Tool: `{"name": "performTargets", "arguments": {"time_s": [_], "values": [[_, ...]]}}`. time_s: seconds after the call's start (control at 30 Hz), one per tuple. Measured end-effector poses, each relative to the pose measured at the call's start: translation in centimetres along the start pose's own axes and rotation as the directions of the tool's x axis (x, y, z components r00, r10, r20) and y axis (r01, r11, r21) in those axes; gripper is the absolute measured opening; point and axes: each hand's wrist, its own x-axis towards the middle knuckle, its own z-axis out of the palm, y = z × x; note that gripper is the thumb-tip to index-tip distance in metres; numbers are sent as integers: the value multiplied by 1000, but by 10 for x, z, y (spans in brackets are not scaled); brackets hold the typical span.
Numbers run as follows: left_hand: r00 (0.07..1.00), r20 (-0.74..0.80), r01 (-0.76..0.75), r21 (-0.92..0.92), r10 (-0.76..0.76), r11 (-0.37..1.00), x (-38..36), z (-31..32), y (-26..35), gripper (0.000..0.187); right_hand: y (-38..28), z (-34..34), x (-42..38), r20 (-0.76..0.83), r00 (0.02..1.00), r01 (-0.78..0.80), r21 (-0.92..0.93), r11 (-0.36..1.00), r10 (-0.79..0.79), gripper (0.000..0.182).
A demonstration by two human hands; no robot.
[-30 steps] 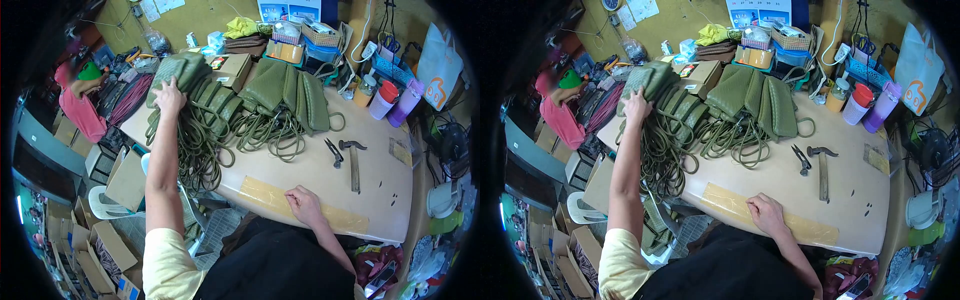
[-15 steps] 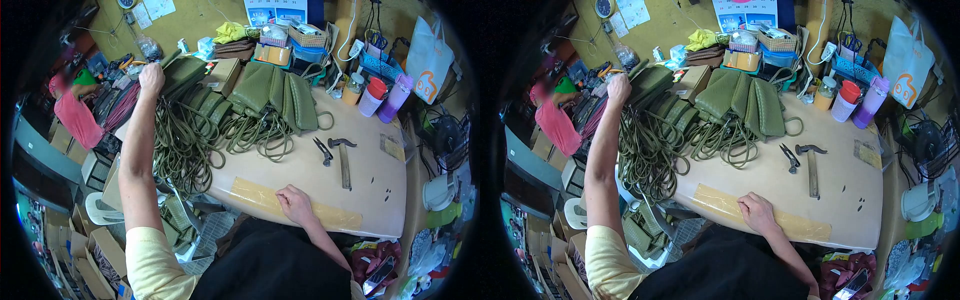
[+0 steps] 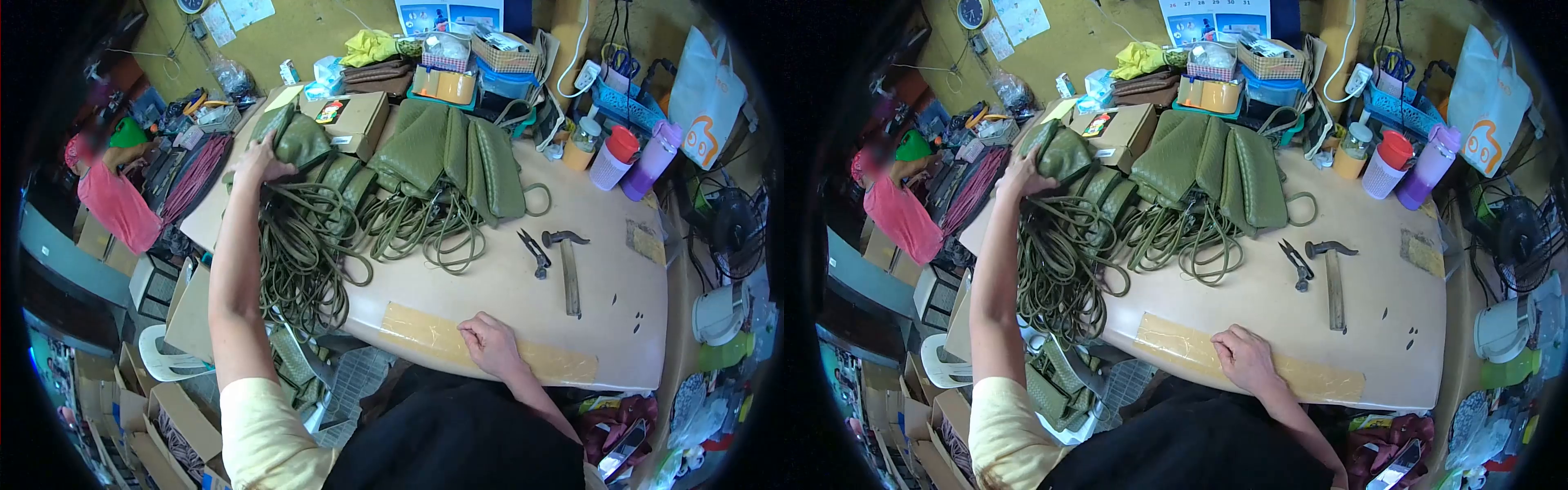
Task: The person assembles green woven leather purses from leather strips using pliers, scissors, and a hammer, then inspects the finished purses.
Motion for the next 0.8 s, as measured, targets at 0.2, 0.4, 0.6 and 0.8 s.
{"name": "performTargets", "arguments": {"time_s": [0.2,0.4,0.6,0.8], "values": [[965,-129,230,20,-226,973,-46,-6,16,105,0,0,4,-14,1000,3,0,1000,-3,6],[991,107,76,87,-85,993,-4,-49,7,107,6,2,4,-49,998,41,33,999,-40,7],[984,109,158,-158,-142,975,-2,-52,-26,127,6,2,4,-69,995,78,43,996,-75,7],[944,-145,311,109,-295,944,-3,-24,-33,135,5,1,3,-39,999,36,33,999,-35,6]]}}
